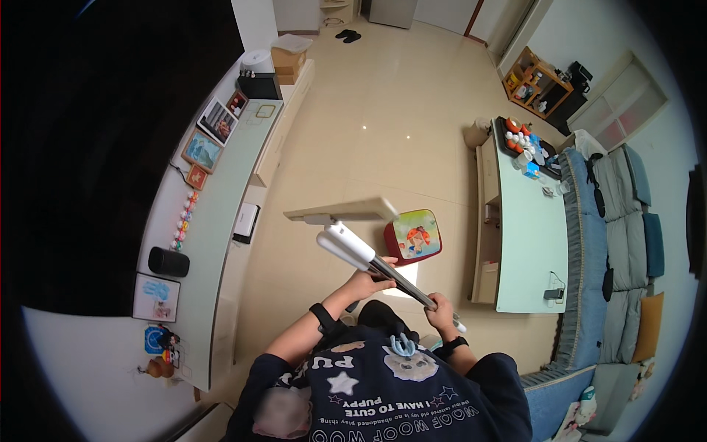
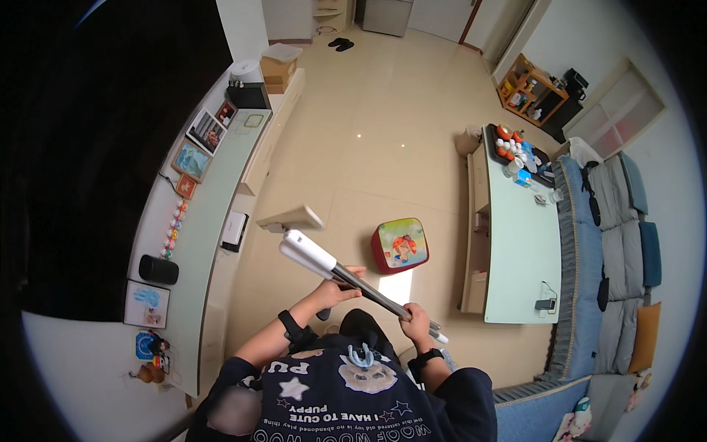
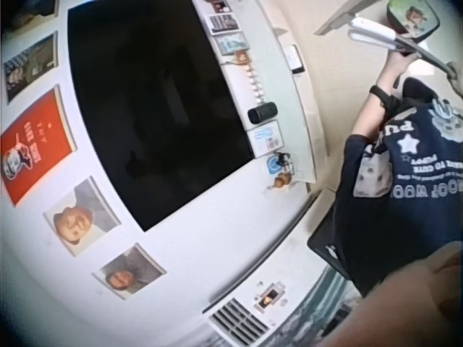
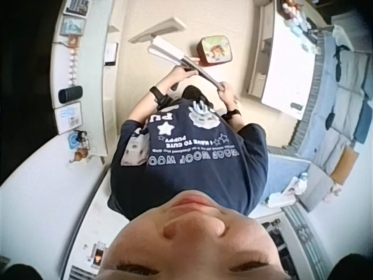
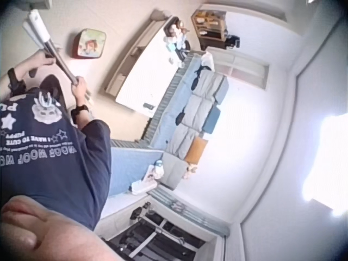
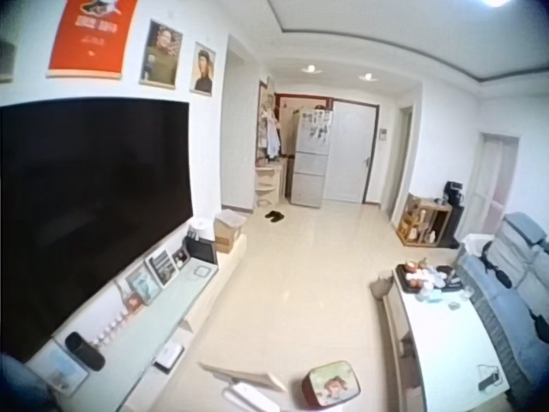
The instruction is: The person is assembling a floor or window cleaning tool by connecting different poles and a squeegee head in a bathroom.
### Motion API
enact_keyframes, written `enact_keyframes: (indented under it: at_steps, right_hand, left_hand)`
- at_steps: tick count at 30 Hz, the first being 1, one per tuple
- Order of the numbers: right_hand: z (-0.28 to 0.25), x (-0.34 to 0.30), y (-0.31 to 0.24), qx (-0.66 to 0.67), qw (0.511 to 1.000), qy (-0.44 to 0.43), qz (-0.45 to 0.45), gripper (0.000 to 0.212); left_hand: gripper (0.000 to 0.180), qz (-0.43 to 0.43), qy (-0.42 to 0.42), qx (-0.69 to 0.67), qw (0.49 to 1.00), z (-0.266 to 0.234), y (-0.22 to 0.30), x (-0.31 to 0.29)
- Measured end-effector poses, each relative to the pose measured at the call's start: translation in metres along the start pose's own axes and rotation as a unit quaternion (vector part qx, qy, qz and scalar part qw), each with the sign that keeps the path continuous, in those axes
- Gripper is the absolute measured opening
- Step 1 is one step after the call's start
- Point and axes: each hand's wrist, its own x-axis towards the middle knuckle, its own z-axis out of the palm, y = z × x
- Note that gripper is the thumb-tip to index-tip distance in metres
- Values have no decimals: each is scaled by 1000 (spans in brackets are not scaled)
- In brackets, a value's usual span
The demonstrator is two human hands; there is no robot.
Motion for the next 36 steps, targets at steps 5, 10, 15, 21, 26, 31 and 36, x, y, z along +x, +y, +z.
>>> enact_keyframes:
  at_steps: [5, 10, 15, 21, 26, 31, 36]
  right_hand:
    - [-1, 60, -14, -61, 990, -42, 116, 15]
    - [9, 140, 17, -139, 972, 12, 192, 16]
    - [10, 272, 37, -225, 958, -13, 179, 14]
    - [8, 438, 25, -279, 939, -87, 181, 15]
    - [20, 547, 34, -274, 929, -129, 211, 22]
    - [18, 640, 39, -248, 920, -137, 271, 26]
    - [-10, 696, 56, -269, 859, -138, 413, 24]
  left_hand:
    - [60, 51, -1, 337, 940, -80, -12, 48]
    - [55, -67, -44, 395, 915, -165, -7, 93]
    - [30, -130, 5, 424, 896, -254, 11, 141]
    - [19, -138, 190, 445, 864, -346, 41, 213]
    - [16, -95, 284, 414, 859, -415, 44, 297]
    - [15, -58, 313, 383, 867, -474, 48, 419]
    - [16, -47, 245, 355, 901, -497, 78, 578]
